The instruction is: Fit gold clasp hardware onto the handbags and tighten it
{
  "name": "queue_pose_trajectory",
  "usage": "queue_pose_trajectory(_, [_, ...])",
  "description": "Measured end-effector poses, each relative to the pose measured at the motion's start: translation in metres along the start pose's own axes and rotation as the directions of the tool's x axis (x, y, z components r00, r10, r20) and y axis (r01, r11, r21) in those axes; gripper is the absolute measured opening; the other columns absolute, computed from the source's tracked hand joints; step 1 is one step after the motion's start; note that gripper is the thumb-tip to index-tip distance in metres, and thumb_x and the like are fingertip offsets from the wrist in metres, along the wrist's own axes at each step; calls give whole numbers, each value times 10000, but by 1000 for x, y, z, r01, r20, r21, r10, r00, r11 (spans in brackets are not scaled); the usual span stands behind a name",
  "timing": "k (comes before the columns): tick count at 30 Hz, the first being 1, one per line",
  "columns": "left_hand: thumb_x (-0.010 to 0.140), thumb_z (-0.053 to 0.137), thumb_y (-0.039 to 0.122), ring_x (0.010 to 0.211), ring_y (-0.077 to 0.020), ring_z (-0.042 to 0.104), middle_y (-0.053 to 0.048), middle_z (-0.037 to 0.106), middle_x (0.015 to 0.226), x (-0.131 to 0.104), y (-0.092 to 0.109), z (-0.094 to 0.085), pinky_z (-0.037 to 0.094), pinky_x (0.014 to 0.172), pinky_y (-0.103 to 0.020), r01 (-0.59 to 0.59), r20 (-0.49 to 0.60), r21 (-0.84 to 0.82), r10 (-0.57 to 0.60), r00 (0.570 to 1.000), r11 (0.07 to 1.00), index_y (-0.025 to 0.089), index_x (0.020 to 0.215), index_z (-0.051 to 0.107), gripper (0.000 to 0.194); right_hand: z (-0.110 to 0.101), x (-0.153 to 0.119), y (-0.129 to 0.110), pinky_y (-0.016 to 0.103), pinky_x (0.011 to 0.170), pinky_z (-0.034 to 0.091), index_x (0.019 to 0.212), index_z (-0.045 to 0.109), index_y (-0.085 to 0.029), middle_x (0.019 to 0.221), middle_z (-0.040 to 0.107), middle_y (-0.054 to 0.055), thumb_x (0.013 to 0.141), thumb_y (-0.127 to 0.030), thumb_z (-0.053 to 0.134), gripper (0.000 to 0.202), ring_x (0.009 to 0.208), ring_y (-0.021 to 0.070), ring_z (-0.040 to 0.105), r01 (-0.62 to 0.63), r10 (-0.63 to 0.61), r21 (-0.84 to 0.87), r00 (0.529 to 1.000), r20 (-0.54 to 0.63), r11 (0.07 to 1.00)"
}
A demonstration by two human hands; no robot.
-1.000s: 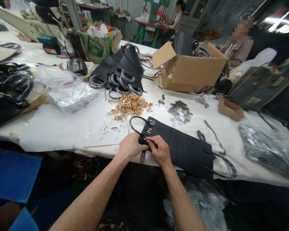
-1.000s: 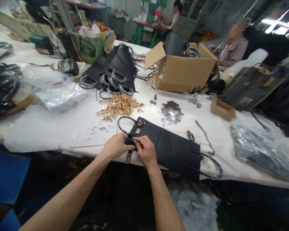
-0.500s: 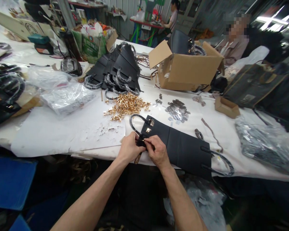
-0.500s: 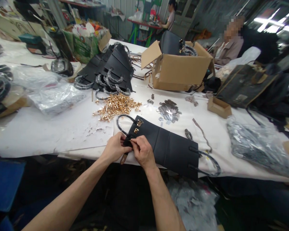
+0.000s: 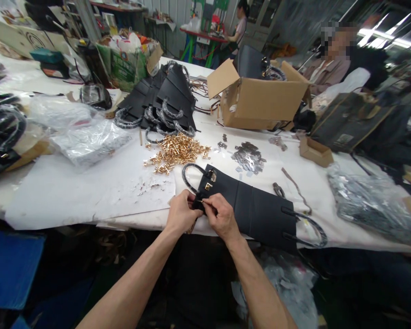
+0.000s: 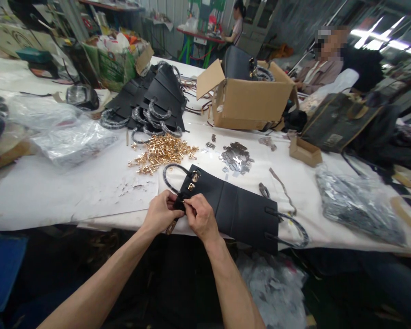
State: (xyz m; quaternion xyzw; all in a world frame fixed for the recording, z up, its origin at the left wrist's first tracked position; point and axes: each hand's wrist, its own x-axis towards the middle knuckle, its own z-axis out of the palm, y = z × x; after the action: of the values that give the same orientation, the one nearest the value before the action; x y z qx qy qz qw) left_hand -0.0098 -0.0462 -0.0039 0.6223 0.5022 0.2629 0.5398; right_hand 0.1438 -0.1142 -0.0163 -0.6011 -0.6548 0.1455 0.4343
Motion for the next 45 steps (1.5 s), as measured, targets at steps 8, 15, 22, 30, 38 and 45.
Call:
queue_pose_trajectory(8, [616, 812, 139, 773, -180, 730, -14, 737, 875, -1, -1, -1, 588, 732, -287, -40, 15, -77, 41, 999, 996, 189, 860, 605, 324, 9, -3, 2, 341, 837, 555, 1081, 749, -239, 946, 656, 70, 1017, -246, 559, 200, 899, 206, 656, -52, 51, -19, 997, -55, 998])
queue_pose_trajectory(15, [804, 703, 439, 700, -186, 689, -12, 700, 714, 7, 6, -5, 529, 645, -273, -51, 16, -71, 52, 998, 996, 187, 811, 611, 268, -3, -3, -1, 324, 827, 585, 1153, 749, -247, 1046, 752, 50, 952, -165, 612, 257, 884, 194, 722, -143, 159, 153, 983, -97, 978])
queue_pose_trajectory(22, [779, 721, 477, 689, -189, 694, -28, 725, 711, -1, 11, -6, 522, 636, -258, -129, 42, -43, 130, 991, 991, 171, 760, 665, 311, -7, -20, -17, 321, 801, 585, 1043, 754, -237, 943, 750, 41, 932, -105, 572, 251, 868, 202, 721, -147, 168, 116, 967, -192, 982])
queue_pose_trajectory(30, [760, 763, 490, 650, -189, 686, -26, 708, 667, -20, 16, 1, 571, 641, -283, -66, -17, -222, 64, 998, 973, 161, 728, 660, 346, -36, -36, -52, 462, 1063, 526, 1399, 581, -254, 1284, 680, 100, 854, -139, 680, 566, 1216, 285, 629, -48, 45, -22, 992, -118, 999])
queue_pose_trajectory(38, [810, 782, 497, 698, -168, 654, -22, 680, 730, -86, 76, 19, 559, 661, -256, -161, 86, -384, 208, 974, 909, 169, 740, 645, 362, -75, -61, -79, 489, 909, 595, 1420, 554, -356, 1127, 743, 70, 906, -73, 578, 587, 1069, 281, 708, 37, -207, -359, 871, -446, 933])
queue_pose_trajectory(45, [744, 839, 545, 1192, -305, 665, -119, 679, 1283, -78, 107, 12, 584, 974, -399, -301, -13, -462, 333, 943, 834, 238, 1343, 548, 734, -190, -81, -174, 434, 763, 633, 1251, 683, -406, 983, 787, 58, 908, -176, 708, 413, 884, 252, 765, 55, -272, -416, 833, -482, 908])
